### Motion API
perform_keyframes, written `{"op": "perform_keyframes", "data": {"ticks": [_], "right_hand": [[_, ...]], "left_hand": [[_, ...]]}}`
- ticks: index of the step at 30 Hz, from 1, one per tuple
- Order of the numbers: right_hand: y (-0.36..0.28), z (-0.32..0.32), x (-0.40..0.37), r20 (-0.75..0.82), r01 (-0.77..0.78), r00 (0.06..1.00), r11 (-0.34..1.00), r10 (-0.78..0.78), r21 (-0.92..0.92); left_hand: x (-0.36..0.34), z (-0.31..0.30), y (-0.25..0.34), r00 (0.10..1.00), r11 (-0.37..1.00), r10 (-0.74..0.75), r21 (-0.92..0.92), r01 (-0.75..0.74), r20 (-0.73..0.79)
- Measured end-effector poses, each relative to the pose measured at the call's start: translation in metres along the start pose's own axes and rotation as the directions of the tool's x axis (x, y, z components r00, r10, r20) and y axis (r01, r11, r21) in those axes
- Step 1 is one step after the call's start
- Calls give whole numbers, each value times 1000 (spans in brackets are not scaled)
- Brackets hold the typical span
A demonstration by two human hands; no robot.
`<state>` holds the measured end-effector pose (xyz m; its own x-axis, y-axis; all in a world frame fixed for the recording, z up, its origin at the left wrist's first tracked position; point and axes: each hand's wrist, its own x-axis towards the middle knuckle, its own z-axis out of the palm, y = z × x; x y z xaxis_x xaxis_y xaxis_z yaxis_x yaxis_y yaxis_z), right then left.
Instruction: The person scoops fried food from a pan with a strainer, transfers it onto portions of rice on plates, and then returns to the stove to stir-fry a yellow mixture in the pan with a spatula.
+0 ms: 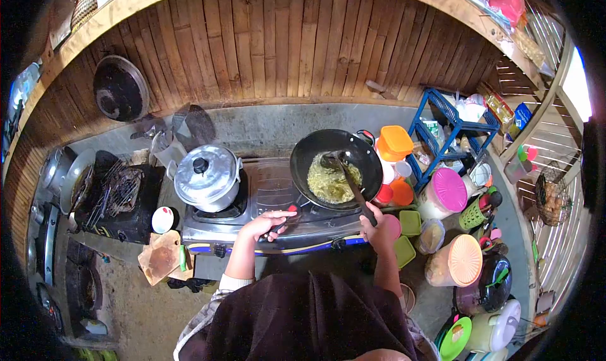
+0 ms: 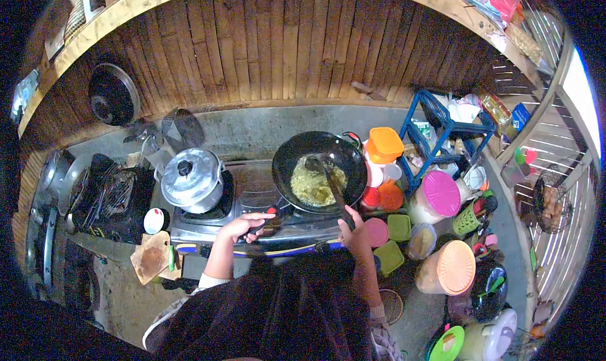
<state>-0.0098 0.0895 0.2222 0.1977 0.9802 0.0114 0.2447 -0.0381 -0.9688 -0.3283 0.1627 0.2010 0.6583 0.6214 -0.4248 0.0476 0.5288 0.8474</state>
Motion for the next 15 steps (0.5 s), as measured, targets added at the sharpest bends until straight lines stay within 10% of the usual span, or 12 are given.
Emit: {"op": "perform_keyframes", "data": {"ticks": [15], "right_hand": [[-17, -38, -52, -11, -68, 998, 997, 67, -27]], "left_hand": [[-3, 6, 2, 999, 1000, -3, -4, 3, -41]]}}
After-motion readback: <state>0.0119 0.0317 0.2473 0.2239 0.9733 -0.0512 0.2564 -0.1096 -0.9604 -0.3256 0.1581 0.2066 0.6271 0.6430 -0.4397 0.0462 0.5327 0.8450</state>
